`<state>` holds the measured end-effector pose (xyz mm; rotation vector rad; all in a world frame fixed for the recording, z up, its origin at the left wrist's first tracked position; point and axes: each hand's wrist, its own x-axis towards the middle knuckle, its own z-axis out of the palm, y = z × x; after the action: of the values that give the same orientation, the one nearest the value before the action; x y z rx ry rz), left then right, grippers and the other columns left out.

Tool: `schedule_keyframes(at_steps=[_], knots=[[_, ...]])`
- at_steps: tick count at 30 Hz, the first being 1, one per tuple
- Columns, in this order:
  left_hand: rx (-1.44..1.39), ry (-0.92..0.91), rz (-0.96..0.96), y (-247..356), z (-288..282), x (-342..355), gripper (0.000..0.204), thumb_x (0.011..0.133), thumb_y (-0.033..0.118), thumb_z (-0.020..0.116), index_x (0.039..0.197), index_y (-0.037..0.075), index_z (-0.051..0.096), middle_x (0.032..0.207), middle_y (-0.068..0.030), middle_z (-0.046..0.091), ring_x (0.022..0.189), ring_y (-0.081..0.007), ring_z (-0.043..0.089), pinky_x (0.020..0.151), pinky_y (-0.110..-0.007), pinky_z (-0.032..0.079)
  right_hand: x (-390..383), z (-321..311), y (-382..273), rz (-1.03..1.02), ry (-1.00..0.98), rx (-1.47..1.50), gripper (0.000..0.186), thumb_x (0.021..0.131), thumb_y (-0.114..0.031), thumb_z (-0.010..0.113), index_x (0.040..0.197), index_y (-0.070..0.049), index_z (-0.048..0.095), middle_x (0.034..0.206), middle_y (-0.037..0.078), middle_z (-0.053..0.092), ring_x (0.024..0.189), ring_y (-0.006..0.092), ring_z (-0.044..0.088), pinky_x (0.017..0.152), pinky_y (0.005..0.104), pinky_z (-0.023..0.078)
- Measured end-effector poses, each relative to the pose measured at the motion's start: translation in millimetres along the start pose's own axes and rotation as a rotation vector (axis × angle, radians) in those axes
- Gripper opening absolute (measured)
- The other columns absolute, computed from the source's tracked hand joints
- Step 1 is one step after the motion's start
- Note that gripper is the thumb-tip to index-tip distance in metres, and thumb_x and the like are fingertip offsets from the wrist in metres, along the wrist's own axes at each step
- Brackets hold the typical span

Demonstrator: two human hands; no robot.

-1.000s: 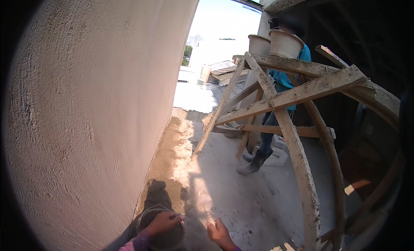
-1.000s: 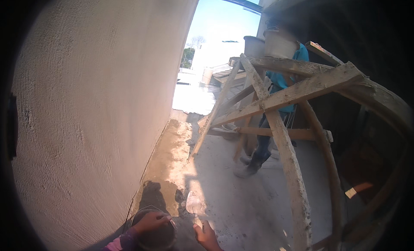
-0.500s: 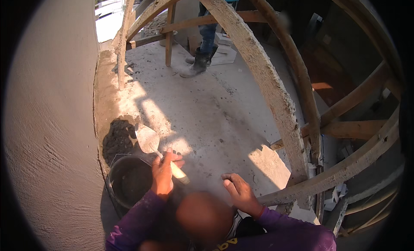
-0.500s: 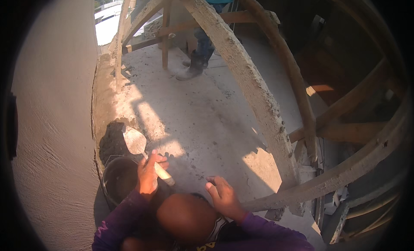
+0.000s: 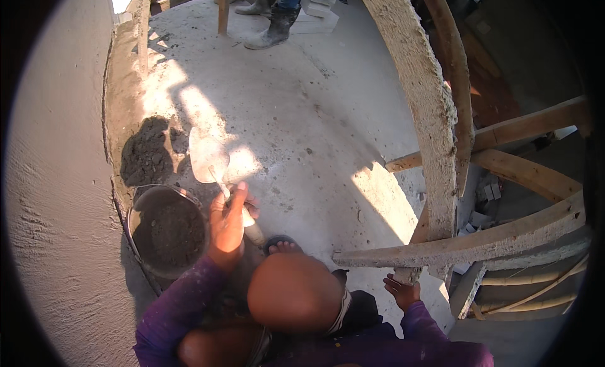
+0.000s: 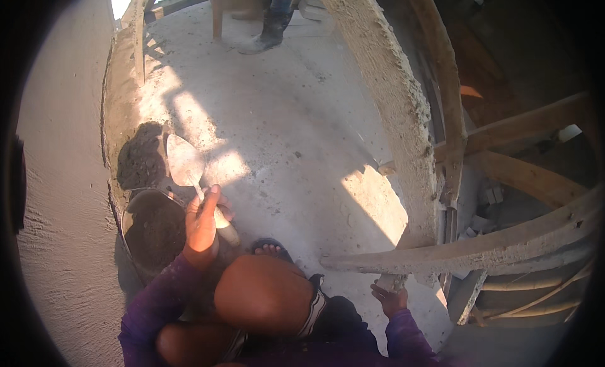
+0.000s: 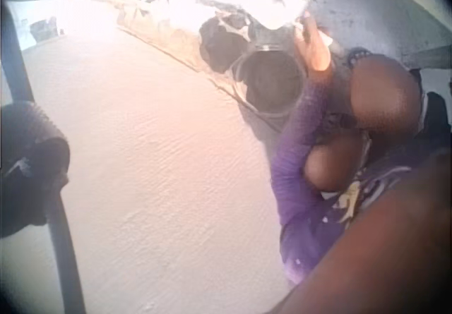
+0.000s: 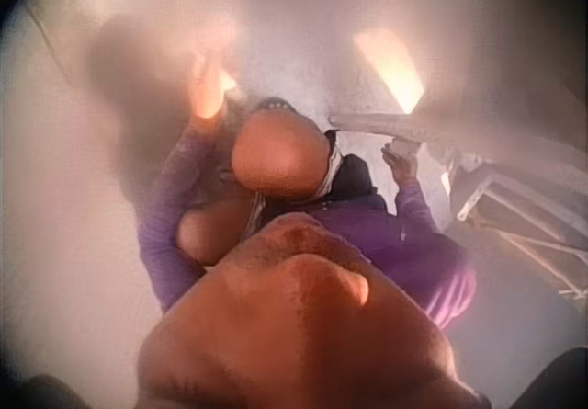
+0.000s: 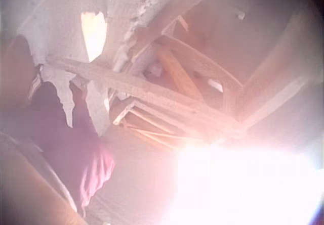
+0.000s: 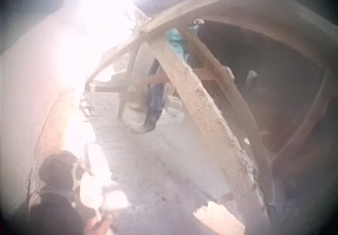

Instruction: The person applies cement to a curved wall using a trowel, smoothing the surface in upward strokes. They scoop cement from a bucket on the floor and continue spreading it along the lower wall section while squatting.

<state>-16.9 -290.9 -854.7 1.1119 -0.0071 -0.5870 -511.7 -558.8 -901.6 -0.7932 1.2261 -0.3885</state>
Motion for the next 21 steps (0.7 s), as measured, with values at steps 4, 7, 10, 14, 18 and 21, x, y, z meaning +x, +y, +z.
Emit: schedule_keyframes(at_steps=[4, 7, 10, 14, 18, 21], knots=[[0.069, -0.011, -0.033, -6, -13, 3, 0.027, 0.104, 0.029, 0.069, 0.105, 0.003, 0.064, 0.088, -0.0071, 0.07, 0.072, -0.0129, 0.064, 0.068, -0.029, 0.05, 48, 37, 10, -0.59, -0.176, -0.824, 0.057, 0.106, -0.046, 0.046, 0.144, -0.004, 0.05, 0.128, 0.022, 0.066, 0.121, 0.0432, 0.066, 0.105, 0.0557, 0.054], [0.144, 0.058, 0.005, 3, -19, 0, 0.029, 0.104, 0.032, 0.069, 0.106, 0.003, 0.065, 0.087, -0.0079, 0.069, 0.074, -0.0148, 0.063, 0.072, -0.03, 0.051, 48, 61, -14, -0.409, -0.214, -0.116, 0.063, 0.105, -0.052, 0.046, 0.147, -0.005, 0.05, 0.134, 0.02, 0.064, 0.125, 0.0405, 0.063, 0.105, 0.0574, 0.055], [0.126, 0.094, -0.008, -2, -27, -1, 0.03, 0.103, 0.033, 0.07, 0.102, 0.003, 0.065, 0.087, -0.0078, 0.067, 0.075, -0.0154, 0.061, 0.074, -0.031, 0.05, 52, 34, -35, -0.187, -0.248, 0.293, 0.068, 0.105, -0.057, 0.044, 0.149, -0.005, 0.049, 0.141, 0.02, 0.06, 0.129, 0.039, 0.06, 0.107, 0.0596, 0.052], [0.101, 0.053, 0.01, 1, -9, 1, 0.033, 0.105, 0.033, 0.065, 0.088, 0.006, 0.065, 0.085, -0.0047, 0.064, 0.074, -0.0116, 0.057, 0.074, -0.029, 0.047, 39, 27, -50, -0.178, -0.205, 0.326, 0.074, 0.106, -0.059, 0.043, 0.154, -0.002, 0.045, 0.141, 0.027, 0.058, 0.13, 0.0422, 0.058, 0.113, 0.0624, 0.046], [0.05, 0.101, -0.065, 1, -4, 5, 0.025, 0.104, 0.03, 0.068, 0.097, 0.007, 0.065, 0.086, -0.0038, 0.064, 0.074, -0.0121, 0.058, 0.076, -0.031, 0.05, 33, 72, -51, -0.158, -0.246, 0.405, 0.082, 0.105, -0.062, 0.045, 0.158, 0.0, 0.037, 0.136, 0.028, 0.061, 0.134, 0.0467, 0.056, 0.111, 0.061, 0.05], [0.056, 0.096, -0.089, 1, 11, 10, 0.024, 0.103, 0.03, 0.068, 0.101, 0.006, 0.064, 0.087, -0.0036, 0.063, 0.074, -0.0129, 0.058, 0.077, -0.032, 0.052, 26, 59, -47, -0.185, -0.279, 0.446, 0.085, 0.104, -0.063, 0.047, 0.159, 0.001, 0.035, 0.129, 0.028, 0.065, 0.129, 0.0481, 0.059, 0.109, 0.0596, 0.053]])
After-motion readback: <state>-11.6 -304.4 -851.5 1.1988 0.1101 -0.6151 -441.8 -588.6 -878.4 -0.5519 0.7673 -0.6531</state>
